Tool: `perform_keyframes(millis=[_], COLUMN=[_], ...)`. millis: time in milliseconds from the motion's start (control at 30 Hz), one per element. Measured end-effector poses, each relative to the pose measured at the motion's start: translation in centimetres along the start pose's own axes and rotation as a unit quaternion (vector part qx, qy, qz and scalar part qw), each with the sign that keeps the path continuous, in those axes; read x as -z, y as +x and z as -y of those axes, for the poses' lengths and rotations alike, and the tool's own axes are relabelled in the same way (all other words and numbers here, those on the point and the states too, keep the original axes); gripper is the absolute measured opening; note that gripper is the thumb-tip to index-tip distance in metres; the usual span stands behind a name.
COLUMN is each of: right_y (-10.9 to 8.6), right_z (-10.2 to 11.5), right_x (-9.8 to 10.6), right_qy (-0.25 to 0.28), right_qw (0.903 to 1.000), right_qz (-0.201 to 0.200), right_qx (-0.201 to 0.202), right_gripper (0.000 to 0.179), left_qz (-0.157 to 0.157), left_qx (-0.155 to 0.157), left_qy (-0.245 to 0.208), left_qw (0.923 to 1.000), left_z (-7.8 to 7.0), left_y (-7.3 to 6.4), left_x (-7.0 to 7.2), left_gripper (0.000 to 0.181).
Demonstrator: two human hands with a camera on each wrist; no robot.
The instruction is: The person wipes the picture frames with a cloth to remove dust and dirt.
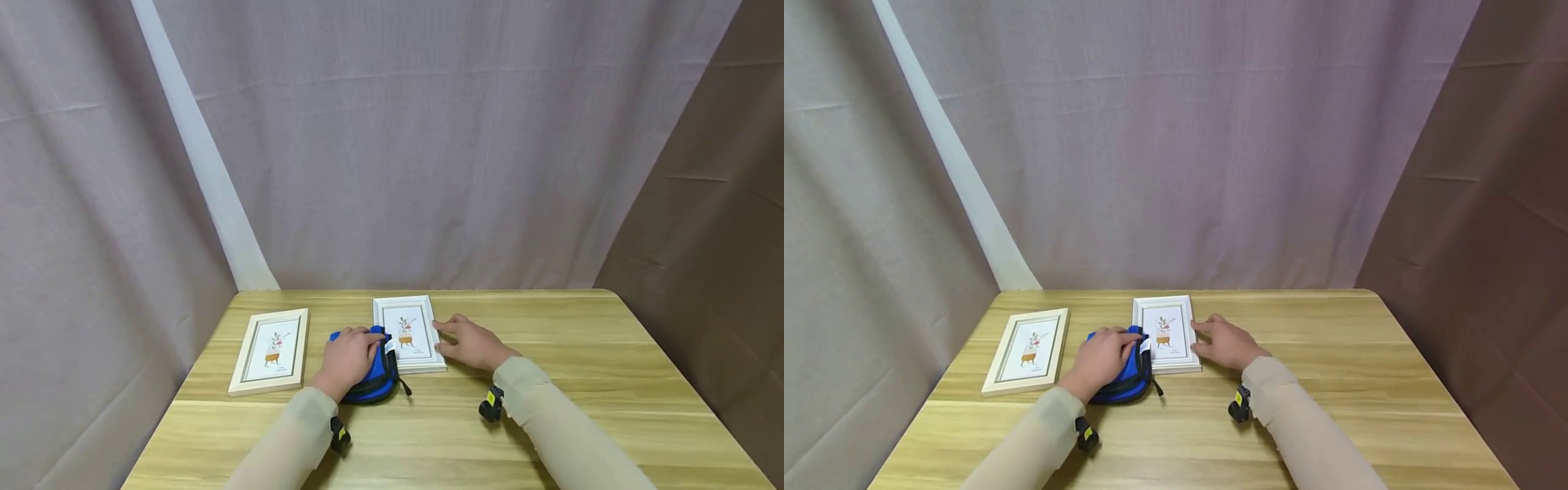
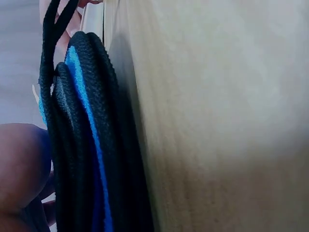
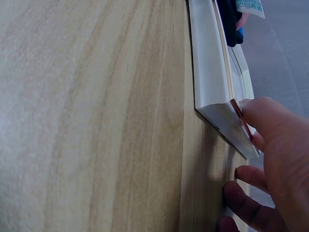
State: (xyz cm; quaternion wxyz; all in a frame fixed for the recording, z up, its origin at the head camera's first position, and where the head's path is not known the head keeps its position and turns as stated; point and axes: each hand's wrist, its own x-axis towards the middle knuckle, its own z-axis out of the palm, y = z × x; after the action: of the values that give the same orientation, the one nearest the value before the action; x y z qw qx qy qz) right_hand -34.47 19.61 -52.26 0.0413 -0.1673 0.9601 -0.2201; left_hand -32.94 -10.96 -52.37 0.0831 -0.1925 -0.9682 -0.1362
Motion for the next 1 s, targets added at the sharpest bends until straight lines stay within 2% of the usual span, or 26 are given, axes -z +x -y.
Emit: perform_keyframes(millis=[200,600,1000], right_y=[-0.1,0.1,0.1], right_z=[-0.1,-0.3,-0.3], right_x=[0.0,-0.2,-0.3], right_qy=[0.009,0.006,0.004], right_qw=[0.9999,0.9999,0.9999], right_qz=[0.003,-0.002,-0.011], right_qx=[-0.007,-0.011,-0.002], right_gripper=[0.067,0.067,0.065], left_qz=[0.001,0.008,0.005], left_qx=[0.008,0.016,0.026], left_qy=[0.005,-0.005,-0.003], left_qw=[1.0,0.9998,0.9996], left_z=[0.3,0.3,1.1], left_y=[0.9,2.3,4.0], left_x=[-0.4,0.2,-0.3], left_gripper=[0.029,0.029,0.029])
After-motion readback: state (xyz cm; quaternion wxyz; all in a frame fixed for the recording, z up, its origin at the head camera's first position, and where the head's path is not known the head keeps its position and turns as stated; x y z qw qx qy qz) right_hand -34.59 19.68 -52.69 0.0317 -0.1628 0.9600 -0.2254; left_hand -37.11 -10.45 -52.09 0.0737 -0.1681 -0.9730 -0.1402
